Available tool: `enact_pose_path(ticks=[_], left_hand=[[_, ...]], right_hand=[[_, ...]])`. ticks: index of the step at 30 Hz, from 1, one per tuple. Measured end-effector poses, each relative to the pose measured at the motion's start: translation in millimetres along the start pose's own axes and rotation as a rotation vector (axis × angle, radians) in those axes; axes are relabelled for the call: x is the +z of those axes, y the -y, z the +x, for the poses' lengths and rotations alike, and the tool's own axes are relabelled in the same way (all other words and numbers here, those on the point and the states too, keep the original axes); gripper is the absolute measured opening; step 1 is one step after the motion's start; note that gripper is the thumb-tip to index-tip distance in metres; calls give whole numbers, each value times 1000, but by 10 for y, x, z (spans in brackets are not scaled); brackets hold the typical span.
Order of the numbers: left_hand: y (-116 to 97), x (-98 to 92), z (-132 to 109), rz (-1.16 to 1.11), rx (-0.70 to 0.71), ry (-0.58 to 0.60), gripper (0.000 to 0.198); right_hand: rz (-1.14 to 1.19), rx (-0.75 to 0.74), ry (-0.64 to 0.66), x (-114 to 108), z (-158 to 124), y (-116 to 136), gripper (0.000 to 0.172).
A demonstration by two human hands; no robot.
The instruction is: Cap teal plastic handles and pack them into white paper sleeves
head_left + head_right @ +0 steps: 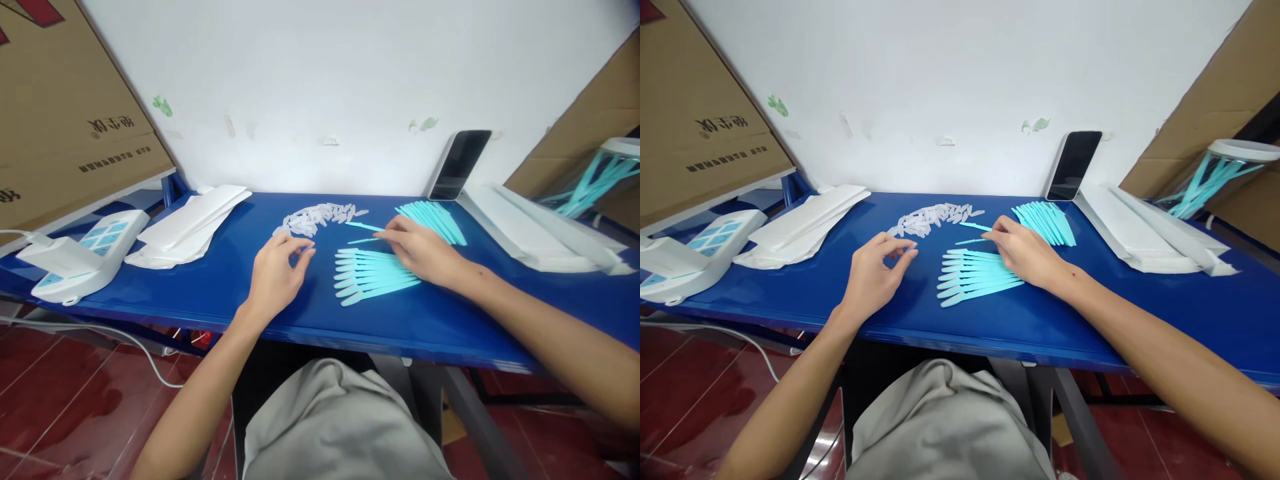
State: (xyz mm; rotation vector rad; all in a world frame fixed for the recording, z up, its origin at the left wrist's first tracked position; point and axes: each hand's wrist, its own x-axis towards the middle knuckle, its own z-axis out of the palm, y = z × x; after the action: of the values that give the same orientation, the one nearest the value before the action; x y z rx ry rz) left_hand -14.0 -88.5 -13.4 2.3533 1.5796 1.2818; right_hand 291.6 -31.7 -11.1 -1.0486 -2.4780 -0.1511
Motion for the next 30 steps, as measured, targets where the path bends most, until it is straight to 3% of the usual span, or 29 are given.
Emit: enact_pose_path(ticks=[4, 8, 18, 23, 30], left_hand=[[-84, -37, 17, -377, -121, -10, 16], [-125, -51, 19, -581, -183, 24, 25], [-215, -37, -29, -496, -65, 210, 15], [-195, -26, -33, -487, -87, 112, 19], [-182, -15, -44, -483, -88, 112, 20]], right_hand=[[106, -56, -126, -111, 5, 226, 35], [106, -152, -106, -139, -11, 397, 29], [29, -176, -125, -90, -35, 467, 30], [7, -162, -123, -111, -46, 454, 30], [1, -192, -143, -125, -47, 459, 28]])
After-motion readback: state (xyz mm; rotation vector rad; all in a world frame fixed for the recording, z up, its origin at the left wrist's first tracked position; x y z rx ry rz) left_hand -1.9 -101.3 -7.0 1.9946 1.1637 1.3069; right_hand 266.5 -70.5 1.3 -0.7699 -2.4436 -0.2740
